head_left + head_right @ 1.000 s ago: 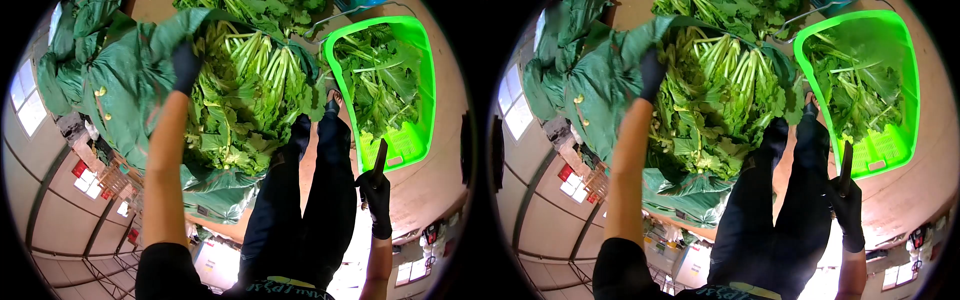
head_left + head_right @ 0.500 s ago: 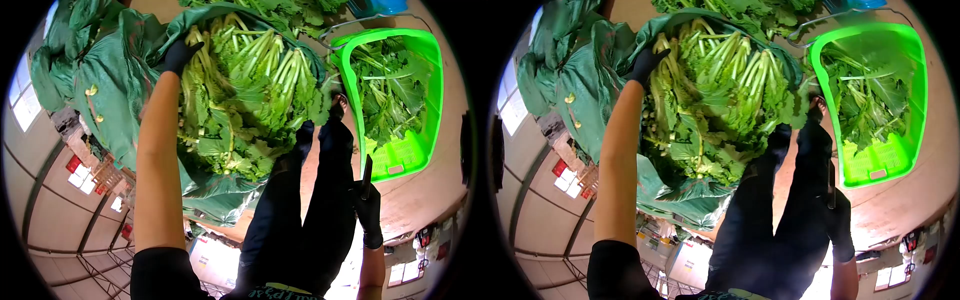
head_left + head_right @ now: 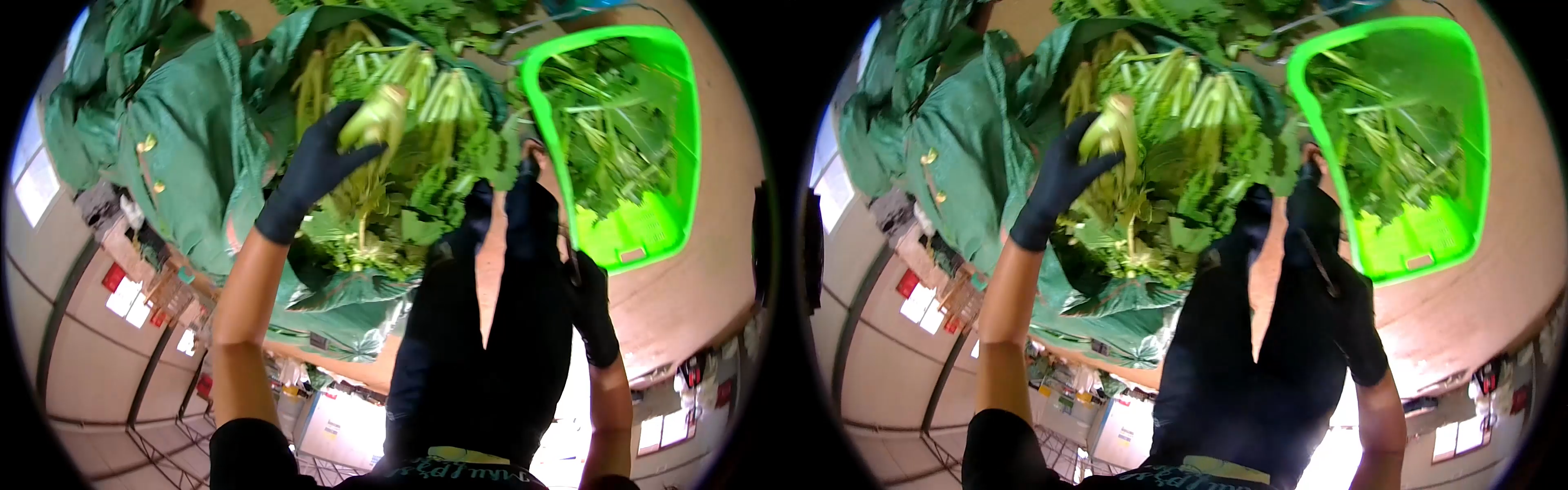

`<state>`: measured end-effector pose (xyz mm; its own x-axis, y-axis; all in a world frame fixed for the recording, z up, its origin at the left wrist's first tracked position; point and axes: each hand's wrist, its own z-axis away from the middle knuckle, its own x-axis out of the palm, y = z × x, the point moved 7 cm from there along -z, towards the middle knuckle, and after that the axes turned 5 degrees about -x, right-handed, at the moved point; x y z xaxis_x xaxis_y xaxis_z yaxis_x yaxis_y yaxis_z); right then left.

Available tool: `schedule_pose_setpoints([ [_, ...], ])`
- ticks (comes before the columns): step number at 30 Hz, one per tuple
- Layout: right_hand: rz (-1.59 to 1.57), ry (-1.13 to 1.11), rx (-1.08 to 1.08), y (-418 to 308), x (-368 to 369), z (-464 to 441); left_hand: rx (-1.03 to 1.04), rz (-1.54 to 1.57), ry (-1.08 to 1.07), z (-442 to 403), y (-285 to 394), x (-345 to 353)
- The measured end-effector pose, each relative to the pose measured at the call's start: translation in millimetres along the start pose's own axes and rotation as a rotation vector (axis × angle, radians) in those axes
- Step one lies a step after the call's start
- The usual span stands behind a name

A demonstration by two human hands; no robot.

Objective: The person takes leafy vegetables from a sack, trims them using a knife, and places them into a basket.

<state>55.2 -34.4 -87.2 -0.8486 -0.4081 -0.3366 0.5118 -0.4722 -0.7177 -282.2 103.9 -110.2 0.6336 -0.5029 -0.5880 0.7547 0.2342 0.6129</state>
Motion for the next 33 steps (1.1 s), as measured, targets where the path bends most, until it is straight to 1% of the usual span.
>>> schedule_pose_setpoints([
  [1,0.026,0.046,-0.083,-17.4,-10.0,-4.5,0.006,0.036,-0.129,5.5,36.9,13.2],
  [2,0.137,0.086,-0.151,-21.9,-20.7,-7.1,0.021,0.073,-0.259,10.9,69.6,30.6],
  [4,0.284,0.115,-0.236,-48.0,-51.8,-10.7,0.124,0.041,-0.380,20.1,126.7,68.3],
  [5,0.345,0.151,-0.294,-51.7,-66.7,-7.5,0.181,0.053,-0.408,24.7,155.3,84.8],
  [8,0.413,0.164,-0.231,-44.3,-109.5,8.9,0.307,0.054,-0.424,34.6,227.9,129.3],
  [9,0.395,0.204,-0.217,-35.4,-124.9,17.2,0.341,0.069,-0.419,37.0,249.1,142.0],
  [10,0.417,0.237,-0.204,-27.4,-138.8,26.4,0.283,0.108,-0.496,36.7,260.5,159.1],
  [12,0.449,0.300,-0.182,-7.9,-165.5,44.9,0.381,0.108,-0.429,39.5,292.4,179.9],
  [13,0.449,0.331,-0.187,7.1,-174.4,53.8,0.412,0.096,-0.429,38.0,300.3,193.3],
  [14,0.502,0.294,-0.085,37.5,-180.2,58.7,0.438,0.083,-0.438,35.9,305.8,208.1],
  [15,0.434,0.316,0.027,98.6,-185.0,64.3,0.462,0.069,-0.447,32.7,313.2,220.0],
  [16,0.367,0.340,0.129,159.4,-187.3,75.5,0.391,0.190,-0.622,23.7,316.8,234.3],
  [18,0.434,0.310,0.324,224.4,-199.5,99.4,0.407,0.209,-0.625,12.9,320.6,255.5],
  [19,0.347,0.398,0.342,213.0,-209.1,103.1,0.394,0.235,-0.630,4.1,321.9,264.0],
  [20,0.106,0.462,0.338,204.7,-214.1,103.7,0.359,0.264,-0.658,2.1,320.4,273.6],
  [21,-0.143,0.516,0.353,186.3,-216.1,105.7,0.205,0.459,-0.748,-2.4,316.9,289.3],
  [22,-0.450,0.501,0.385,160.8,-215.5,97.0,0.114,0.521,-0.823,-5.3,324.9,297.2],
  [23,-0.535,0.468,0.100,127.2,-218.9,78.9,0.146,0.496,-0.830,-9.4,329.2,305.8],
  [24,-0.371,0.495,-0.029,117.5,-223.4,71.0,0.173,0.474,-0.837,-12.0,334.2,313.4],
  [25,-0.291,0.502,-0.045,110.4,-225.4,60.0,0.222,0.411,-0.805,-14.0,339.9,316.9],
  [26,-0.201,0.468,0.017,102.8,-230.5,48.7,0.272,0.350,-0.773,-15.7,345.3,318.7],
  [28,-0.100,0.476,-0.110,97.6,-243.4,35.8,0.180,0.413,-0.849,-20.7,344.9,322.8],
  [29,-0.101,0.451,-0.192,99.8,-245.9,31.8,0.193,0.364,-0.849,-22.1,344.4,321.9],
  [30,0.019,0.373,-0.205,98.7,-248.2,28.6,0.209,0.317,-0.844,-24.0,343.7,320.6],
  [32,-0.083,0.268,-0.210,103.4,-254.4,27.6,0.187,0.422,-0.870,-27.3,336.6,317.0],
  [33,-0.124,0.159,-0.173,110.0,-256.1,23.8,0.176,0.480,-0.880,-27.2,337.5,314.3],
])
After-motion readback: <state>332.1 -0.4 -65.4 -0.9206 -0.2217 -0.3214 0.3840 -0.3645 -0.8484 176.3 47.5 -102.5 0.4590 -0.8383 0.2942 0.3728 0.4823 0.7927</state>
